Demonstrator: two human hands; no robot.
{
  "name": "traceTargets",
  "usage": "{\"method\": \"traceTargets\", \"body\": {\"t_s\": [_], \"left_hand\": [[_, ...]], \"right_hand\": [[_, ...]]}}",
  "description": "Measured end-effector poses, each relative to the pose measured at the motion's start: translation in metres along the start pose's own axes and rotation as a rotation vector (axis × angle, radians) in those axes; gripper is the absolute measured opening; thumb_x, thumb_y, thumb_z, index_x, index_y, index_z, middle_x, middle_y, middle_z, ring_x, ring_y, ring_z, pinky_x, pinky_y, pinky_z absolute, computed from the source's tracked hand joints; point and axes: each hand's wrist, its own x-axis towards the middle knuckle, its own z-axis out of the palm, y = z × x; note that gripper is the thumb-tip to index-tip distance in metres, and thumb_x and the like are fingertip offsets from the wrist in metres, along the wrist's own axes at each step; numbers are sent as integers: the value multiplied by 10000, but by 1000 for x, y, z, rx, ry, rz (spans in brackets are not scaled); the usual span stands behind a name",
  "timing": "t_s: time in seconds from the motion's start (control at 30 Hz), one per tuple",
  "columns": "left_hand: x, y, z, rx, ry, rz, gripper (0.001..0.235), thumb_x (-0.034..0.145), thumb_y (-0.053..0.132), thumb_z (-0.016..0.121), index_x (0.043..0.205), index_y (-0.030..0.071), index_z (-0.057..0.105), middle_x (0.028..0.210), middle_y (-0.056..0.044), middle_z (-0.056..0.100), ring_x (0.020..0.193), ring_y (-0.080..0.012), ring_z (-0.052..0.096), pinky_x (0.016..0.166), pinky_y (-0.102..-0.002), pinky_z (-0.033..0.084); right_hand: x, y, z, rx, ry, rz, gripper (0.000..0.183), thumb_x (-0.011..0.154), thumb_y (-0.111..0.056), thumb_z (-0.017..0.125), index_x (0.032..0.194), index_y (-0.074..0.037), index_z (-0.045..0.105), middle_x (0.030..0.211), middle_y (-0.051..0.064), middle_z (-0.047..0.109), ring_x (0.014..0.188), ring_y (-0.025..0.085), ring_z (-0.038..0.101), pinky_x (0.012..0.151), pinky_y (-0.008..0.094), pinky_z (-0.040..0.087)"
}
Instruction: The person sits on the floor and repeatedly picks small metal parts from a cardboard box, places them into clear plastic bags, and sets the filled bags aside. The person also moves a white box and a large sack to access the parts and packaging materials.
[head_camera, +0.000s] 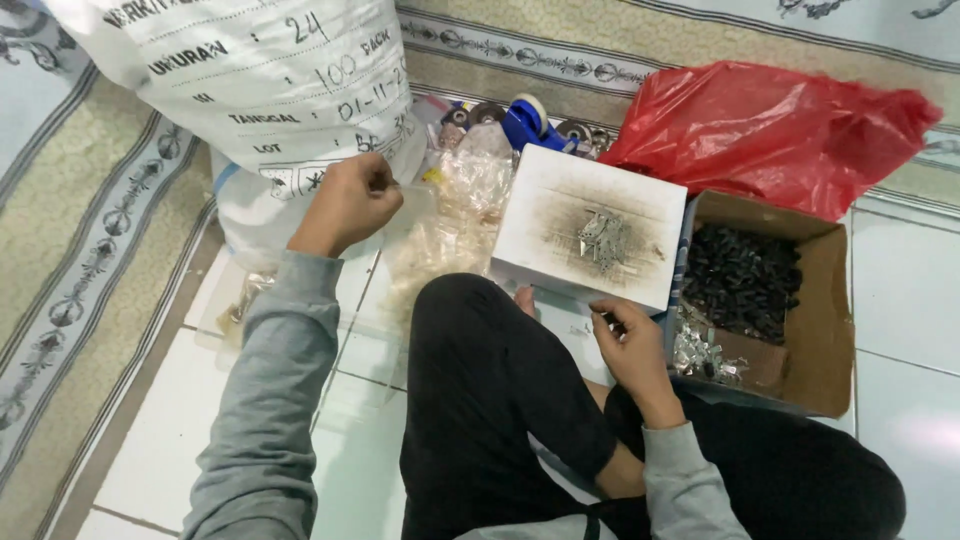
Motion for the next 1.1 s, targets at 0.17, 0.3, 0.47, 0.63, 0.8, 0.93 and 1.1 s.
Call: {"method": "traceTargets", "body": {"t_s": [0.17,0.3,0.47,0.63,0.8,0.93,1.1], "left_hand": [[-26,59,-35,-167,16,109,124,885,71,629,984,2,657,788,-191,690,715,-288,679,658,-414,538],[-60,134,-60,-394,36,325,59,887,52,596,943,48,614,702,-121,646,610,-159,587,572,-308,502],[-93,192,-72,-657,-11,489,78,886,16,585,958,37,608,692,-83,599,609,-107,518,570,-250,457],[-117,207,-50,-765,-26,396,96,881,51,598,968,90,609,709,-5,588,632,-47,469,597,-198,403],[-126,170,36,-214,624,434,287,850,19,622,1130,53,572,950,-165,585,925,-360,607,843,-471,462],[-205,187,119,-405,209,521,376,770,87,735,1121,40,609,972,-161,612,884,-353,631,835,-438,509],[-247,204,168,-639,-145,316,459,817,151,793,1228,-4,662,1014,-212,683,919,-354,697,850,-428,580]], "right_hand": [[-12,-23,3,107,-3,21,165,919,-61,707,1066,-44,781,993,185,751,881,319,739,702,371,566],[-16,-38,10,289,-7,51,197,931,-92,736,1120,-43,765,1053,189,750,983,327,729,768,413,581],[-11,-75,7,717,-82,133,571,1004,-210,654,1439,66,409,1421,296,439,1284,384,444,984,478,459],[-33,-134,-23,1180,-109,163,383,1035,-276,617,1375,-103,592,1233,54,693,1009,143,656,838,258,511],[-61,-62,-30,723,322,213,228,946,-167,797,1105,-10,749,1000,106,748,887,150,642,743,341,559],[-115,-63,-46,433,428,107,80,924,-101,766,941,-24,777,817,95,733,799,140,614,706,363,529],[-160,-111,-62,604,299,197,179,982,-134,687,1006,12,788,852,148,782,798,182,694,747,359,570]]}}
